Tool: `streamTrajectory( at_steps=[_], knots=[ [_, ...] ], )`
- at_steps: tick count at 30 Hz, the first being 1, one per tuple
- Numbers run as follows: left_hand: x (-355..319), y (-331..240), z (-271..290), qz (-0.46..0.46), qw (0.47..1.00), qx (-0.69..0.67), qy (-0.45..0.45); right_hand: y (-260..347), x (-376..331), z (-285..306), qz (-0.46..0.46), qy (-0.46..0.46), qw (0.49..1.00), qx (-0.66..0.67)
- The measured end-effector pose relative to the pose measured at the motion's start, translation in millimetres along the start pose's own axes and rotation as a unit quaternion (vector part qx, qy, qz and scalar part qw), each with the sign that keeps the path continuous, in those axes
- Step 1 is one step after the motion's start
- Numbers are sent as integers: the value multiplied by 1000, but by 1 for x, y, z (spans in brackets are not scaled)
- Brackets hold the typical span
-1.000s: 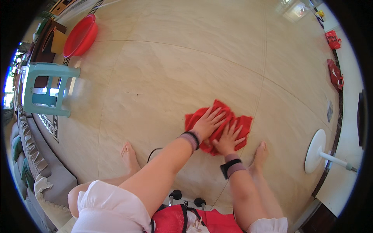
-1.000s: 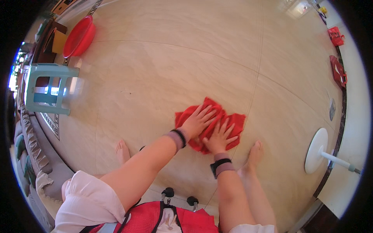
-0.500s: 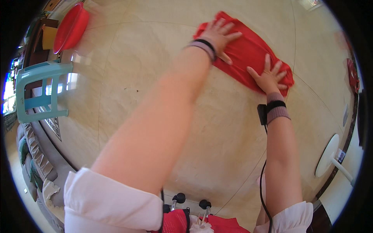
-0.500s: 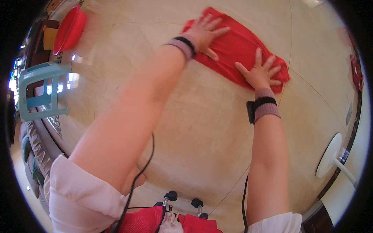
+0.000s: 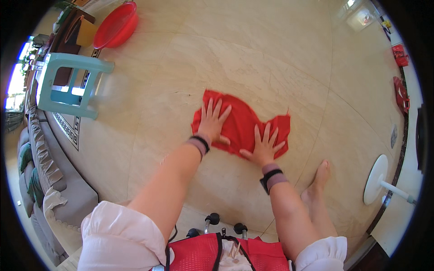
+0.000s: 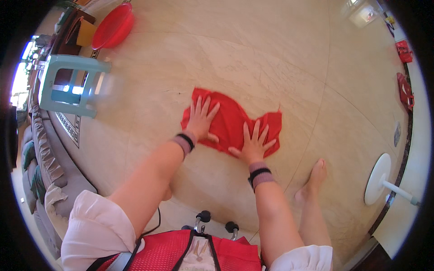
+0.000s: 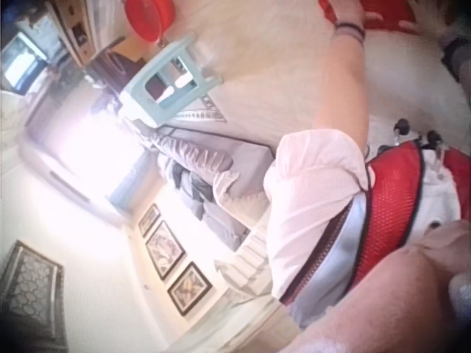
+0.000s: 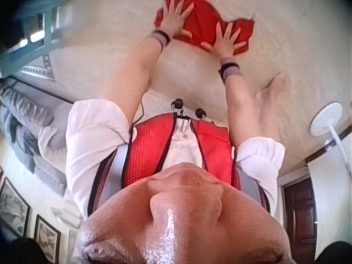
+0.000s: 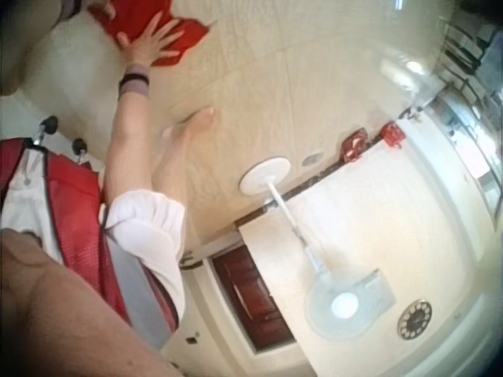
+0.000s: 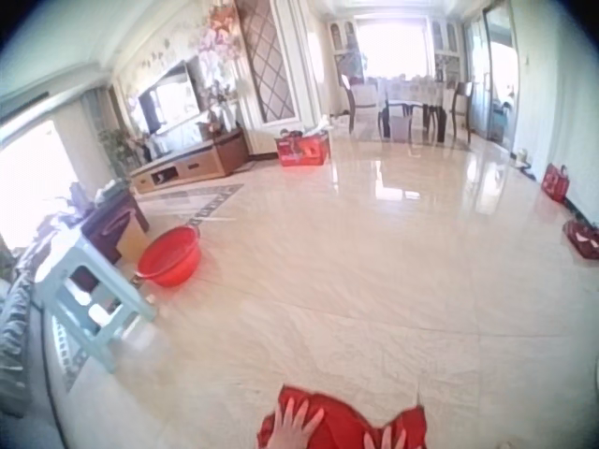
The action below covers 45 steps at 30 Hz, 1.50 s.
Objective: Folding and smoothing a red cloth on the floor while kneeling.
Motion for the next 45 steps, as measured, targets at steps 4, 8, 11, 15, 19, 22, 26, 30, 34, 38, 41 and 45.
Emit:
streamTrajectory(
  at_steps=[4,8,11,15,19,22,26,30,34,38,41,45],
  knots=[
    [-86,-34,-39,9,999,-18,35,0,-78,-45,-2,56,998,5],
    [-137,-66,-57,4,992,8,125,-1,-121,-62,-35,117,992,17],
    [-138,-73,-58,-5,991,9,136,-2,-129,-70,-63,112,991,31],
    [-94,-59,-39,-118,986,48,107,4,-120,-72,-108,88,988,63],
    [0,-70,9,-218,971,72,73,3,-69,-33,-199,76,975,68],
    [69,-61,28,-258,959,101,60,3,-16,-5,-213,50,972,85],
    [147,-77,55,-280,949,135,45,-26,49,25,-235,-4,969,68],
    [212,-59,81,-256,957,133,25,-33,115,61,-232,-37,970,65],
    [259,-2,104,-194,976,94,-30,-24,179,97,-211,-79,974,33],
    [276,78,123,-118,989,63,-63,-4,231,132,-171,-92,981,3],
    [265,124,119,-74,993,53,-75,30,249,142,-131,-96,985,-51],
    [223,156,104,-25,993,51,-104,65,235,140,-59,-110,990,-69]
  ],
)
Point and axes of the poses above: each hand's wrist, its own x-axis towards the middle knuckle, its own z-axis out of the back of the hand, y = z × x, the point moved 1 cm from there along x, towards the middle knuckle, and after that the axes turned 6 degrees about -x, right-handed, at the moved point
